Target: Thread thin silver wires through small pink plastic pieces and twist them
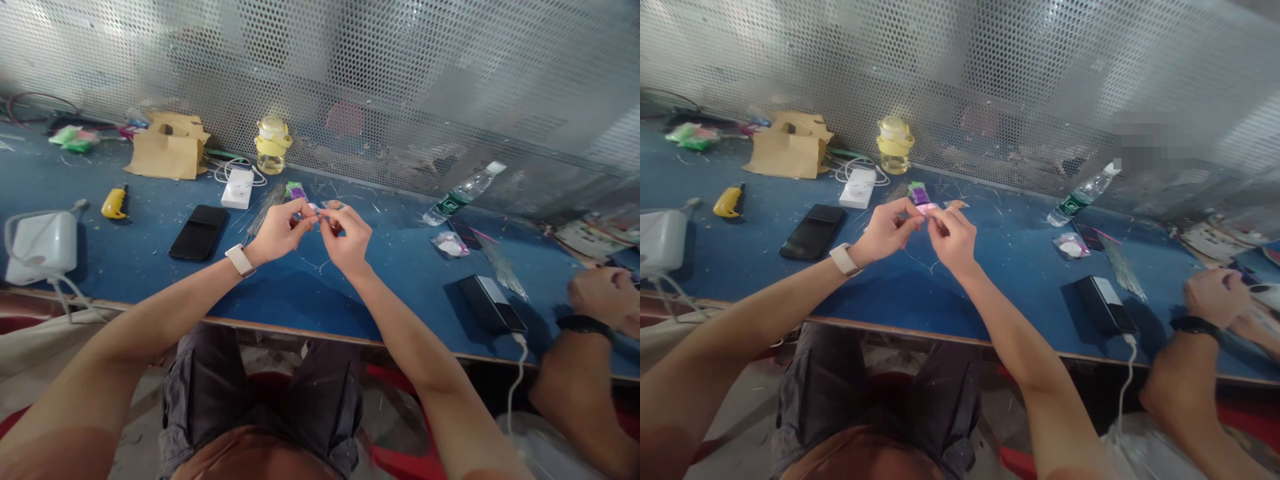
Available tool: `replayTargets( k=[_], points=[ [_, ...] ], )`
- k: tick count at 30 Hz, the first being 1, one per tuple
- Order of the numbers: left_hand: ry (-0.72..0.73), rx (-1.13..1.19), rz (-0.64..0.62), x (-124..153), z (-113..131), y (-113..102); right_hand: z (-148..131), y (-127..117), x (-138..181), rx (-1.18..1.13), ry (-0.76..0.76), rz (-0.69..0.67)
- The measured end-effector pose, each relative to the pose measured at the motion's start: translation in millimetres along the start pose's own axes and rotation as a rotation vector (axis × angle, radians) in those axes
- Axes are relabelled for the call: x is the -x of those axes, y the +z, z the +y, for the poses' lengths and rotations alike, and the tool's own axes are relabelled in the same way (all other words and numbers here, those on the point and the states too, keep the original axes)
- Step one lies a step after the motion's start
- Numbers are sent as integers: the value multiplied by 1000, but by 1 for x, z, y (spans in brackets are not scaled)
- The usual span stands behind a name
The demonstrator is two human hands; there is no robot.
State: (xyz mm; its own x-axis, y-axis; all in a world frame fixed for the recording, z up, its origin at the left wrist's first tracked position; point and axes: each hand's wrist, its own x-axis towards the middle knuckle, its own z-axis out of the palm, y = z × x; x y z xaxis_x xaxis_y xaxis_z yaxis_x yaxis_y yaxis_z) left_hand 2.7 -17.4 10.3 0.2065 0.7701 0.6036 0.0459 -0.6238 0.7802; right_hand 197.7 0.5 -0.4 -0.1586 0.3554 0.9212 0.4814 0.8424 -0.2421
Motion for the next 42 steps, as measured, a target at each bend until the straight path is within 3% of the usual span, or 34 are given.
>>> replayTargets(
  k=[6, 15, 22, 26, 32, 35, 42],
  points=[
    [-7, -33, -31, -1, -5, -3, 0, -4, -8, -59, 35, -48],
    [-19, -152, -47, -2, -8, -6, 7, -4, -13, -321, 328, -225],
    [31, -235, -18, -6, -7, -8, 9, -4, -14, -344, 400, -302],
    [-60, -151, -72, -6, -7, -10, 12, -5, -12, -271, 335, -312],
    [-70, -71, -78, -7, -11, -13, 21, -11, -8, -60, -6, -221],
    [-55, -52, -61, -8, -14, -14, 24, -11, -6, -9, -122, -257],
    [-25, -170, -15, -11, -13, -16, 17, -3, -4, -79, -92, -308]
  ],
)
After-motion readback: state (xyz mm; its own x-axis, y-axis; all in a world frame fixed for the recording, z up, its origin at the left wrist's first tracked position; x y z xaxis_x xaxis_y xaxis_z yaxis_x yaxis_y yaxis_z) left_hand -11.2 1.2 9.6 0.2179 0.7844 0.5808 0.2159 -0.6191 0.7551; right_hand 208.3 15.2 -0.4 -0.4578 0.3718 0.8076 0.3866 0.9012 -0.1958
